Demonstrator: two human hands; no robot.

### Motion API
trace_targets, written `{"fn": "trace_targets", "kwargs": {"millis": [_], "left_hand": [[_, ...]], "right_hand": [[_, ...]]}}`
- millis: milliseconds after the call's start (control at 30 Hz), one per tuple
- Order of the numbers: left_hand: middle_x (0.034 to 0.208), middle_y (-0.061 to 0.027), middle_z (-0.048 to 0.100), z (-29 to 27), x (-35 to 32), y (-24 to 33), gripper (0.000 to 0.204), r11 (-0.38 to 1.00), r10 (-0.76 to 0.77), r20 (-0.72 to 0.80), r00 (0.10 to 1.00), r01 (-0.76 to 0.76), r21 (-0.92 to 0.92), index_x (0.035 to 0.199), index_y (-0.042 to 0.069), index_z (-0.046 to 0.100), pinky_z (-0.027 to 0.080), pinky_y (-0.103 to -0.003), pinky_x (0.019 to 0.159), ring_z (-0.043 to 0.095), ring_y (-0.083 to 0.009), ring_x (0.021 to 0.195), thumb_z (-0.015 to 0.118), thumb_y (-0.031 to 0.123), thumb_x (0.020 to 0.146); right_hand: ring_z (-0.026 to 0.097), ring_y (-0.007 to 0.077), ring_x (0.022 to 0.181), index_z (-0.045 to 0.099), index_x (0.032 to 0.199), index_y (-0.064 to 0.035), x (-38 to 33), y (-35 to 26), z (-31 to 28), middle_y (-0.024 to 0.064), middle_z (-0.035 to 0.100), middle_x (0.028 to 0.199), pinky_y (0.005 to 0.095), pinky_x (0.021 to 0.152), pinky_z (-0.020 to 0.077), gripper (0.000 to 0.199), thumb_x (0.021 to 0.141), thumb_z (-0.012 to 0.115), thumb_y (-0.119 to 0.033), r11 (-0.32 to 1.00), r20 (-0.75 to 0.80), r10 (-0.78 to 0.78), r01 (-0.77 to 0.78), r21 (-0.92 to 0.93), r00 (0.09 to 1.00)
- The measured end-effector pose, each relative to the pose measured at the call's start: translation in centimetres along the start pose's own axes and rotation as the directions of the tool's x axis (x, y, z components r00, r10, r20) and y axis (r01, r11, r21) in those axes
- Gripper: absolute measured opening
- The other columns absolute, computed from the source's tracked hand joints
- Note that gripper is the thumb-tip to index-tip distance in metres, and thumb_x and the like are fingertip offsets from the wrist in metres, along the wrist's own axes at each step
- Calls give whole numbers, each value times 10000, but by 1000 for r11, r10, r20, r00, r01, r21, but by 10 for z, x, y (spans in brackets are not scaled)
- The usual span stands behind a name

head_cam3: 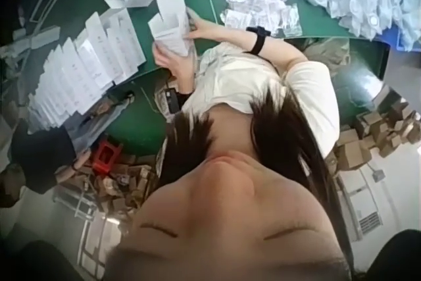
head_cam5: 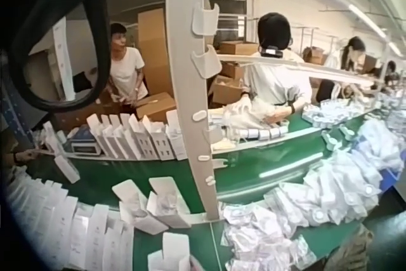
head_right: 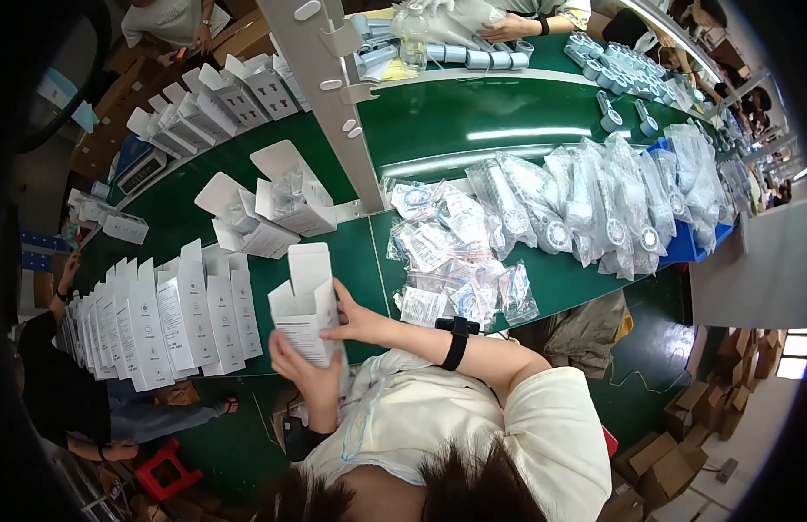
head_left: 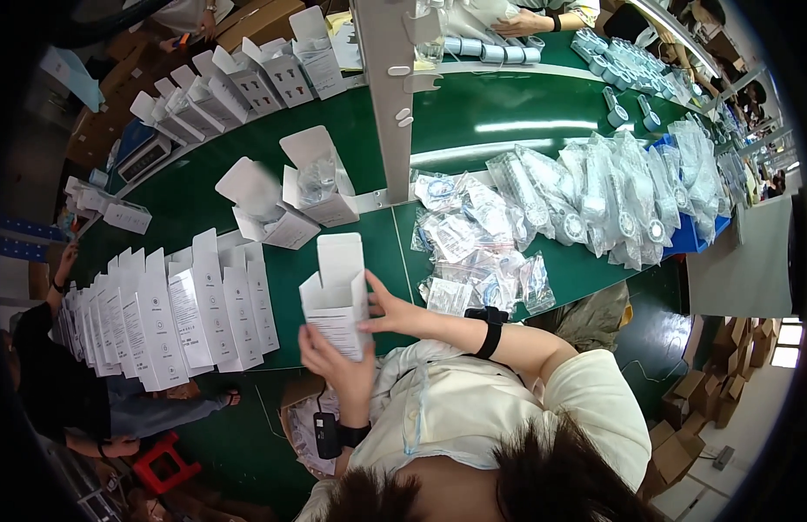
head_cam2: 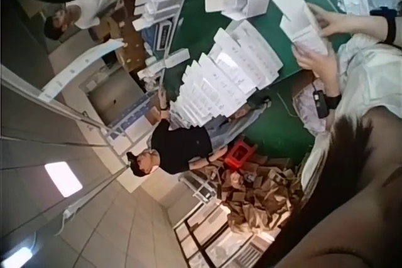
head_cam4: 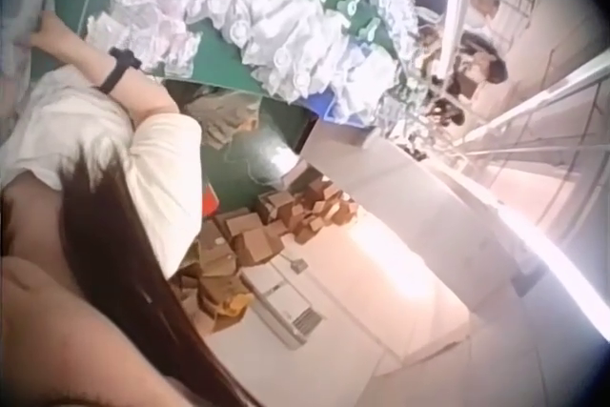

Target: The person packages items by hand, picking up a box and placing a wrapped device and a small plastic bag inside before setting it on the table. This process is repeated for several boxes, occasionally moving items to organize the workspace.

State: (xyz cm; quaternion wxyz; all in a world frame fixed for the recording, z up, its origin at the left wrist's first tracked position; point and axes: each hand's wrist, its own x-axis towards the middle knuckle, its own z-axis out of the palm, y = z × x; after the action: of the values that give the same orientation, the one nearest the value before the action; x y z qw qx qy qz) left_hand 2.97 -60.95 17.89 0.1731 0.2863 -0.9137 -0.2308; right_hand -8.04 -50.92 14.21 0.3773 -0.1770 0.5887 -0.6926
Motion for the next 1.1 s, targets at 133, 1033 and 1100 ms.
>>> {"fn": "trace_targets", "kwargs": {"millis": [133, 1033, 1100], "left_hand": [[1241, -168, 319, -9, 22, 26, 1046, 727, 179, 153, 972, -26, -686, 1346, 60, 134, 323, -432, 916, 371, -312, 1118, 796, 193, 548], [1237, -249, 354, 106, 93, 56, 656, 611, 545, 67, 836, -341, -714, 983, 97, 267, 404, -402, 846, 441, -363, 1081, 778, 69, 574], [1250, -262, 348, 107, 92, 54, 661, 621, 538, 67, 840, -341, -706, 981, 98, 256, 407, -408, 852, 433, -370, 1101, 777, 66, 574]], "right_hand": [[159, 284, 1288, -72, 1352, -19, -19, -45, -32, 191, 140, 1388, 345, 1027, 200, 1081, 659, 727, -238, 979, 173, -168, 185, -82, 970], [495, 271, 871, 462, 1171, -110, -74, -138, -246, 154, 460, 961, 314, 793, 412, 554, 646, 595, 5, 351, -418, -767, -228, -908, 487], [489, 214, 915, 438, 1154, -40, -91, -168, -208, 123, 465, 1001, 275, 804, 400, 526, 659, 615, -14, 559, -501, -790, 81, -825, 355]]}}
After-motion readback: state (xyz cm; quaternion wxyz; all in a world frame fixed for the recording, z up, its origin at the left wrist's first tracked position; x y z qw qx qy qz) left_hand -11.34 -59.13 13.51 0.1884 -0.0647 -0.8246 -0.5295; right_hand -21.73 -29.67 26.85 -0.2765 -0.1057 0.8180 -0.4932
